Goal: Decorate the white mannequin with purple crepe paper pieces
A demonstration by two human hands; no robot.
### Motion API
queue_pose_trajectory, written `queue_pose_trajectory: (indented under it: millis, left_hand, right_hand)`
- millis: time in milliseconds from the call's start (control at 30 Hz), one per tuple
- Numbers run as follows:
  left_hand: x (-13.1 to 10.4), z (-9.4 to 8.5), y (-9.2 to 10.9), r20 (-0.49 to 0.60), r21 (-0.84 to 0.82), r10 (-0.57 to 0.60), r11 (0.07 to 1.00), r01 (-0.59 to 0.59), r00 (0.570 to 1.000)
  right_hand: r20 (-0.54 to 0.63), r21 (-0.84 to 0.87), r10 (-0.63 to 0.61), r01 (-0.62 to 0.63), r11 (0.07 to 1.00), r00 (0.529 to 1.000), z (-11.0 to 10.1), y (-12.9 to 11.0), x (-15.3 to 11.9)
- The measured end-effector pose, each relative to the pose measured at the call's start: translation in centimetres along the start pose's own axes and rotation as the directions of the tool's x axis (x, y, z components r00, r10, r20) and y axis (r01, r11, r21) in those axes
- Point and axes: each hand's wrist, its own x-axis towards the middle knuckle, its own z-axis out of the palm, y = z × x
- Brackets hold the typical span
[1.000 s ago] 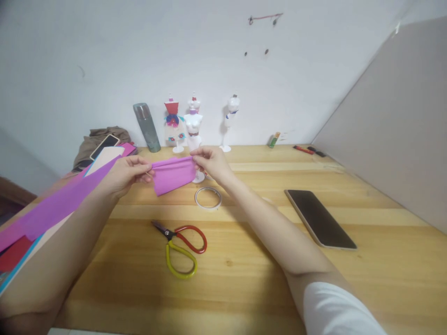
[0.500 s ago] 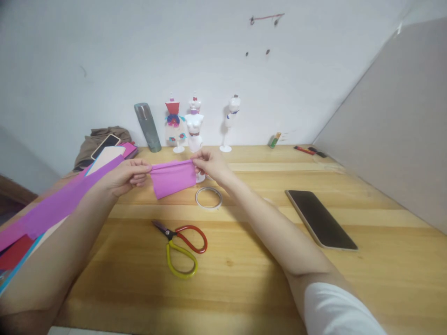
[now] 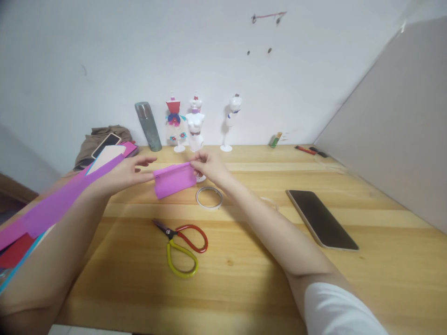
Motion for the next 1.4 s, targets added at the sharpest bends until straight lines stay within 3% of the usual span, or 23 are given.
queue_pose_trajectory:
  millis: [200, 367, 467, 600, 700, 800, 900, 1067, 1167, 1300, 1400]
  left_hand:
    - [-0.9, 0.3, 1.4, 0.082, -0.065, 0.132, 0.99, -0.127, 0.988]
    - [-1.2, -0.6, 1.2, -0.036, -0.272, 0.16, 0.948, -0.164, 0.986]
    - [-1.0, -0.4, 0.6, -0.067, -0.299, 0.131, 0.943, -0.145, 0.989]
    - [-0.5, 1.1, 0.0, 0.042, -0.328, 0.081, 0.943, -0.063, 0.996]
    - [-0.3, 2.8, -0.1, 0.141, -0.353, 0.154, 0.931, -0.096, 0.978]
    - [-0.2, 4.3, -0.1, 0.281, -0.449, 0.3, 0.881, -0.152, 0.912]
    - [-0.3, 5.2, -0.2, 0.396, -0.443, 0.36, 0.88, -0.168, 0.845]
    - [-0.3, 5.0, -0.3, 0.481, -0.333, 0.31, 0.93, -0.156, 0.82]
    - [-0.2, 5.3, -0.2, 0.468, -0.407, 0.339, 0.902, -0.142, 0.816]
    - [0.0, 6.6, -0.4, 0.512, -0.535, 0.4, 0.841, -0.082, 0.76]
    - [0.2, 7.3, -1.1, 0.498, -0.489, 0.369, 0.867, -0.097, 0.785]
  right_hand:
    - [0.031, 0.01, -0.001, 0.001, 1.0, 1.0, 0.3, -0.2, -0.3]
    - [0.04, 0.013, -0.015, 0.014, 1.0, 0.999, 0.3, -0.1, -0.4]
    - [0.11, 0.078, -0.061, 0.052, 0.996, 0.992, 0.0, -0.1, -0.5]
    - [0.322, 0.172, -0.175, 0.124, 0.977, 0.93, -0.7, 0.0, -0.6]
    - [0.477, 0.232, -0.224, 0.124, 0.965, 0.85, -1.2, 0.3, -0.7]
    - [0.594, 0.294, -0.269, 0.107, 0.95, 0.758, -1.4, 0.5, -0.7]
    - [0.635, 0.32, -0.307, 0.12, 0.94, 0.709, -1.8, 0.4, -0.8]
    - [0.657, 0.253, -0.305, 0.179, 0.951, 0.69, -2.7, -0.2, -0.7]
    - [0.663, 0.204, -0.262, 0.167, 0.965, 0.701, -3.1, -0.4, -0.6]
    - [0.678, 0.192, -0.235, 0.141, 0.971, 0.696, -3.4, -0.5, -0.5]
    - [0.681, 0.204, -0.243, 0.14, 0.969, 0.69, -3.6, -0.5, -0.5]
